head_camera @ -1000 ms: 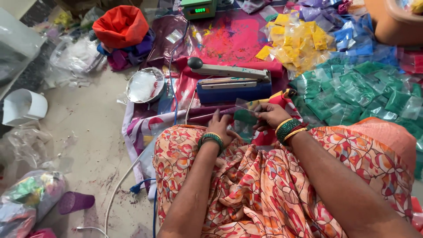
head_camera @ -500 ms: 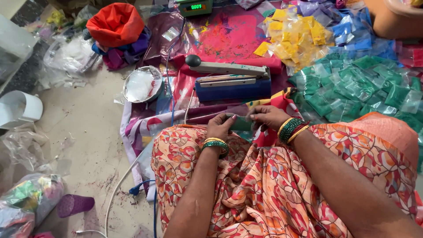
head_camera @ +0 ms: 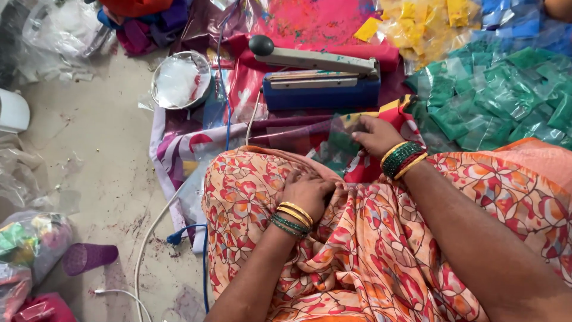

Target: The person weighs and seals small plastic bags of colored powder using a heat sealer.

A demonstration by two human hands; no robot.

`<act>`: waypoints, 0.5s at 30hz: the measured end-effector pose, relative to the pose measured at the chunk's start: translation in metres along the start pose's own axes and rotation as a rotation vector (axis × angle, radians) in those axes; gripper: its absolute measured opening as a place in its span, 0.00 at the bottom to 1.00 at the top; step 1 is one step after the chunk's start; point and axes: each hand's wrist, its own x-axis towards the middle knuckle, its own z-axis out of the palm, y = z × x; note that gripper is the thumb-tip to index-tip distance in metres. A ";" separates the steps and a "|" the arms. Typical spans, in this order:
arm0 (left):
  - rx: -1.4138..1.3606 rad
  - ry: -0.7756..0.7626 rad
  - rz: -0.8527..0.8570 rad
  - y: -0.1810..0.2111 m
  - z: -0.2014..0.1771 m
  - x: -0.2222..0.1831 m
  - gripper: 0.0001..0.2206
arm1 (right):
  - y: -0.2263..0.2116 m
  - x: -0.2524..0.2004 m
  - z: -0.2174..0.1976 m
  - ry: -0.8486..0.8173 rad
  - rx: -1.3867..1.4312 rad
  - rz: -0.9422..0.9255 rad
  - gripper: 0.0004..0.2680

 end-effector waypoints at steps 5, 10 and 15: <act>-0.098 0.134 0.030 0.025 -0.031 -0.015 0.10 | 0.023 0.012 0.004 0.050 -0.532 -0.142 0.09; 0.040 0.057 0.092 0.028 -0.006 -0.048 0.06 | -0.023 -0.026 0.023 0.149 -0.691 -0.072 0.08; 0.164 -0.149 0.009 0.048 -0.012 -0.053 0.07 | -0.054 -0.055 0.047 0.464 -1.249 -0.770 0.15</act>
